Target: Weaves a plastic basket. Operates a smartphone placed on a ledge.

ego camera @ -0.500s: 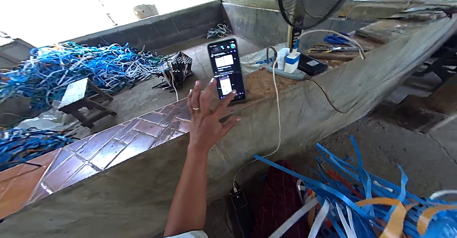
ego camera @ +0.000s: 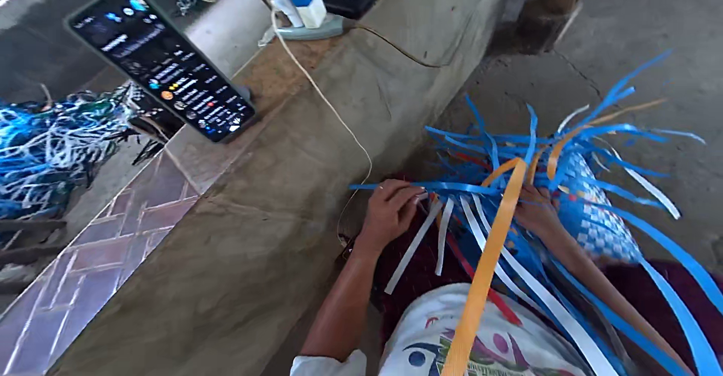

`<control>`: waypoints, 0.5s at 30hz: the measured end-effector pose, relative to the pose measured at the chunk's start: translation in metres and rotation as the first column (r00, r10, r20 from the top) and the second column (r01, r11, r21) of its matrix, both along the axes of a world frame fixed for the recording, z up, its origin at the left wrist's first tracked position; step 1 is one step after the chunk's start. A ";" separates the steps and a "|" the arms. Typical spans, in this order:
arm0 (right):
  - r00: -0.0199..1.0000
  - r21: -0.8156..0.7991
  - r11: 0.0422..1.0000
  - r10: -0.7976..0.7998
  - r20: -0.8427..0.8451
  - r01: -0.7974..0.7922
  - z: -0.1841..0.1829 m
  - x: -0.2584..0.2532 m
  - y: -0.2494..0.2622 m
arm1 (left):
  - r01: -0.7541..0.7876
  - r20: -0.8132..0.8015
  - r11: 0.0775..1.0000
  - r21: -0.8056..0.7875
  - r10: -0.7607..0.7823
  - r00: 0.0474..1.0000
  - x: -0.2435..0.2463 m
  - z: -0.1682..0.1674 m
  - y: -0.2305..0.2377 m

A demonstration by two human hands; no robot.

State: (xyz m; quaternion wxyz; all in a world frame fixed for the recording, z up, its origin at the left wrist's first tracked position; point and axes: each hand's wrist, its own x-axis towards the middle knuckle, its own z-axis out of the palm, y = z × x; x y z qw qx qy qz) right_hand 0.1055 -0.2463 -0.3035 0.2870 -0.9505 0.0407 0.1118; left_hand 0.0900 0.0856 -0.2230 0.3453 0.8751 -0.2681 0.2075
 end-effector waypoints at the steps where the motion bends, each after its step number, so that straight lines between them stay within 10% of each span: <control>1: 1.000 0.003 1.000 -0.001 -0.006 0.001 0.002 0.000 0.001 | 0.028 -0.032 1.000 0.001 -0.028 0.999 0.001 -0.006 -0.009; 15: 0.999 0.075 0.997 -0.031 0.018 0.030 -0.013 -0.022 -0.003 | 0.207 -0.580 0.894 0.398 0.070 0.812 0.042 -0.039 -0.121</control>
